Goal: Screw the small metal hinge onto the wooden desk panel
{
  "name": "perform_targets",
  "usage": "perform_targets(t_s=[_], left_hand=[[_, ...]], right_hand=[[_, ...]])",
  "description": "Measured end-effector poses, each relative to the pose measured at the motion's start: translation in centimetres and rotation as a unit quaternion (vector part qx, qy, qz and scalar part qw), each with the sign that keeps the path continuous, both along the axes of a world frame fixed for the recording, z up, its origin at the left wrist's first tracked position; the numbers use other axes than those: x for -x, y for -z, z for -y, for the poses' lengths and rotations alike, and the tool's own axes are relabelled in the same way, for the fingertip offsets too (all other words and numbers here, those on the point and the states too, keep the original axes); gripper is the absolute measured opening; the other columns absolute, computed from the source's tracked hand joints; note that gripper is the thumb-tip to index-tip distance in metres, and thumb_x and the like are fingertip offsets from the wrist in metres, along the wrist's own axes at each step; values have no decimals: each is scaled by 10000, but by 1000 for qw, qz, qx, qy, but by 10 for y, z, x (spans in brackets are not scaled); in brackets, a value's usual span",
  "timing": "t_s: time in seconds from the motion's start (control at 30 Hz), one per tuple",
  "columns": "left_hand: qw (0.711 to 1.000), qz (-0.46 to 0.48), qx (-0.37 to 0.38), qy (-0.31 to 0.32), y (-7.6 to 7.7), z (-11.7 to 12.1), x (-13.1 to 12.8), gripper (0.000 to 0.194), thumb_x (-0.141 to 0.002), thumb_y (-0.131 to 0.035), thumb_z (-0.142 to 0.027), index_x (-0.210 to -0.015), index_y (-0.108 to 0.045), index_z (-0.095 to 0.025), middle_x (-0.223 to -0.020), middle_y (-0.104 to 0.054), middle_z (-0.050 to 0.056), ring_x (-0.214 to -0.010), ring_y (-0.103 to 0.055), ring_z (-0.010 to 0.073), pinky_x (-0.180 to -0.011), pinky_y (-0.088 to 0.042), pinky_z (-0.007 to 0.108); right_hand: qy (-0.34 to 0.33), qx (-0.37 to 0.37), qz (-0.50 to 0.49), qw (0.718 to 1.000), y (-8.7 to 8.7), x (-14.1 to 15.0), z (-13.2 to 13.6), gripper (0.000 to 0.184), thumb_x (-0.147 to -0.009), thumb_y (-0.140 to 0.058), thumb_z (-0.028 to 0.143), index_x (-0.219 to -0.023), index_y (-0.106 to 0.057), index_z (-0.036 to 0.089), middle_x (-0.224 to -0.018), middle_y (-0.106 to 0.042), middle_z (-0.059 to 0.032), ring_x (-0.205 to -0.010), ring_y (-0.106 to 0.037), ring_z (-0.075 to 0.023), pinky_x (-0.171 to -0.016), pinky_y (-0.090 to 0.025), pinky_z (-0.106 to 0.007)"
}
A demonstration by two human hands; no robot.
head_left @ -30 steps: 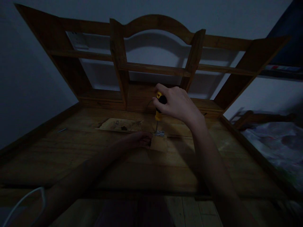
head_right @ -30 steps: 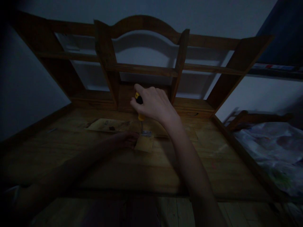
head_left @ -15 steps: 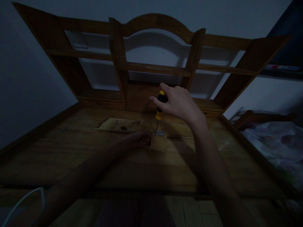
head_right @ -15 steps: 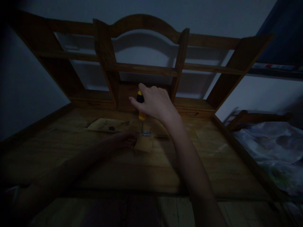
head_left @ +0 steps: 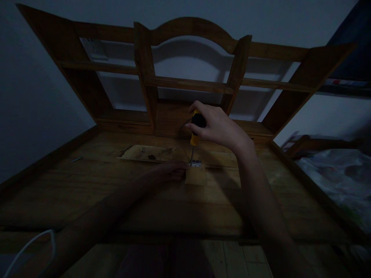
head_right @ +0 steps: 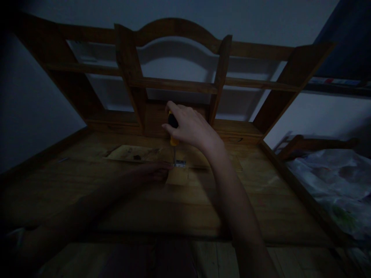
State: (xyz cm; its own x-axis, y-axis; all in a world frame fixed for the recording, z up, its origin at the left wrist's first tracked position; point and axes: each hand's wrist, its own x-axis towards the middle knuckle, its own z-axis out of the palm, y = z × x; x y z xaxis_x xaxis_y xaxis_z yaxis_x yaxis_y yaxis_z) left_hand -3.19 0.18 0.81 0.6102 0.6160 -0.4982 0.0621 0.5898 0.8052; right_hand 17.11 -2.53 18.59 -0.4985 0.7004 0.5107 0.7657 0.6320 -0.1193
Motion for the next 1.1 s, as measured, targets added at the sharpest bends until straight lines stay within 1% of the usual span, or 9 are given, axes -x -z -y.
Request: perform_targets(t_s=[0.07,0.13,0.23,0.37,0.57,0.77,0.9,1.0,1.1], left_hand=[[1000,19,12,14,0,-1,0,344,-792,-815,-247,-682,-500,-164,-536,-360,-100,-433,-272,23,-410,-198,158],[999,26,15,17,-1,0,-1,354,-807,-792,-235,-673,-471,-172,-543,-300,-111,-438,-215,20,-407,-160,157],[1000,12,-5,-6,-3,3,-2,316,-819,-776,-237,-696,-494,-167,-573,-335,-97,-462,-258,27,-424,-203,158],[999,-20,-25,-27,-1,7,-6,350,-801,-785,-275,-670,-474,-180,-552,-342,-94,-451,-276,37,-429,-199,188],[998,5,-64,-27,7,9,-9,363,-813,-761,-316,-657,-457,-193,-524,-315,-101,-430,-224,39,-433,-153,205],[996,5,-78,-45,5,14,-13,347,-819,-733,-313,-640,-462,-192,-521,-323,-93,-424,-262,40,-428,-195,197],[997,-5,-67,-45,3,15,-15,363,-785,-766,-324,-642,-461,-190,-512,-318,-99,-417,-264,38,-421,-209,188],[997,-6,-65,-41,5,13,-15,345,-785,-754,-325,-650,-467,-189,-518,-332,-94,-424,-269,39,-417,-211,185],[996,-1,-73,-47,10,11,-14,366,-779,-756,-325,-631,-448,-195,-518,-324,-92,-430,-272,41,-419,-224,190]], right_hand=[[-1,-5,1,1000,-1,-2,-1,357,-934,-545,308,-1283,-567,230,-1281,-667,-89,-1171,-610,-284,-1016,-442,-436],[0,-5,3,1000,-1,-2,-1,382,-920,-532,275,-1296,-575,226,-1305,-658,-93,-1194,-605,-289,-1036,-441,-449],[-11,-5,-6,1000,-1,-2,-1,475,-913,-526,242,-1388,-528,224,-1377,-632,-104,-1240,-592,-292,-1056,-445,-466],[-31,-8,-39,999,0,-1,1,628,-940,-511,222,-1545,-347,252,-1469,-583,-102,-1254,-594,-268,-1052,-465,-462],[-28,12,-14,999,0,-5,-3,501,-932,-565,255,-1428,-514,214,-1374,-647,-104,-1215,-619,-272,-1063,-459,-448],[-40,12,-12,999,0,-3,-3,523,-934,-546,226,-1455,-509,214,-1397,-639,-92,-1206,-619,-261,-1045,-459,-422],[-21,6,-14,1000,2,-3,-4,443,-961,-581,346,-1387,-552,227,-1332,-665,-101,-1153,-632,-276,-1010,-468,-432],[3,14,-21,1000,3,-3,-6,453,-957,-594,426,-1361,-560,226,-1297,-672,-116,-1130,-639,-291,-988,-479,-443],[-6,16,-20,1000,3,-3,-6,501,-932,-586,327,-1414,-524,204,-1366,-636,-124,-1205,-613,-289,-1035,-461,-442]])
